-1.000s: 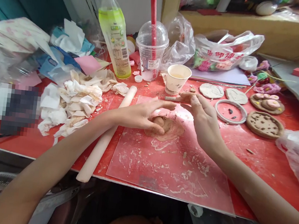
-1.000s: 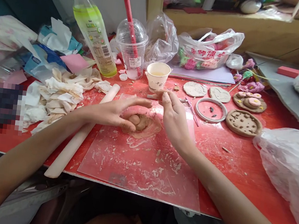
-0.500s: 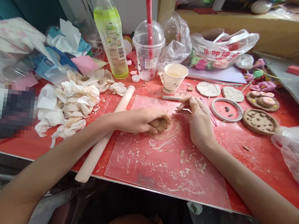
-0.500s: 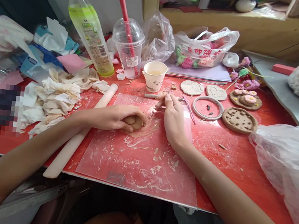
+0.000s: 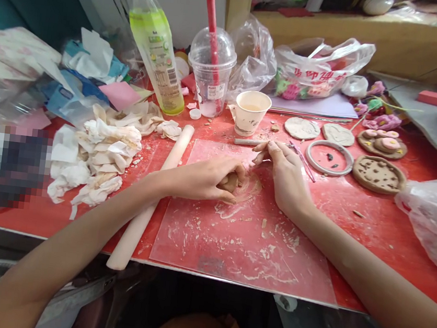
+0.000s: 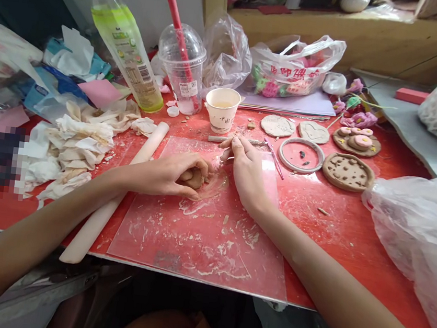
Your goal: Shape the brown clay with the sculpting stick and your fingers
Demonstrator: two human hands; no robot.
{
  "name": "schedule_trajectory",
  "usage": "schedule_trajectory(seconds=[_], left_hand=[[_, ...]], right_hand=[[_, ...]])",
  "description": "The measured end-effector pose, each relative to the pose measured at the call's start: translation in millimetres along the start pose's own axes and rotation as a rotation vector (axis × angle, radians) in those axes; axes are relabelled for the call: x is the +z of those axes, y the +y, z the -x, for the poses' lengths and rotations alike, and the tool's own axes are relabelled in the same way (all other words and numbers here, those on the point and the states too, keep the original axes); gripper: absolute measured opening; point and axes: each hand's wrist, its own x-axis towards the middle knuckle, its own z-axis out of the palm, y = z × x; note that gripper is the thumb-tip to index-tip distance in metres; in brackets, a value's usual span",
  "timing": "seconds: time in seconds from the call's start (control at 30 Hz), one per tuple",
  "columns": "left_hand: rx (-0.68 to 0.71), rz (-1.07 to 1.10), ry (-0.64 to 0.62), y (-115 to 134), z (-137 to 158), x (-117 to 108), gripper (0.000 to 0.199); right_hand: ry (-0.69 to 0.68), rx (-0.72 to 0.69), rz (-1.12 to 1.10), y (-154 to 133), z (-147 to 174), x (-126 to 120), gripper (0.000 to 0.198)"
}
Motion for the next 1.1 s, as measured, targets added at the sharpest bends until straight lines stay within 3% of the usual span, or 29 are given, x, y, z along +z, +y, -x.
schedule_trajectory(seconds=[0.13,0.6,0.7,0.8,0.9,1.0,1.1], left_hand=[[0.018,-0.102,0.042,-1,-3,8,0.012],[0.002,-0.097,0.113,-5,-3,7,0.021],[0.052,-0.264,0.146,-8,-1,2,0.025],[0.096,-0.644,0.223,-5,2,-5,0.032],[0.027,-0.999,0.279,2,4,-6,0.056],[-0.054,-1.091,0.251,7,5,-1,0.063],[-0.098,-1.093,0.25,7,4,7,0.051]], right_hand=[[0.005,-0.01,0.019,2,-1,-1,0.028],[-0.011,-0.015,0.038,3,-2,-2,0.029],[-0.001,-0.018,0.043,4,-3,-2,0.029],[0.008,-0.03,0.071,4,-3,-2,0.029],[0.005,-0.047,0.115,2,-3,-2,0.03],[-0.002,-0.051,0.129,1,-2,-1,0.031],[-0.001,-0.054,0.128,2,-2,-1,0.031]])
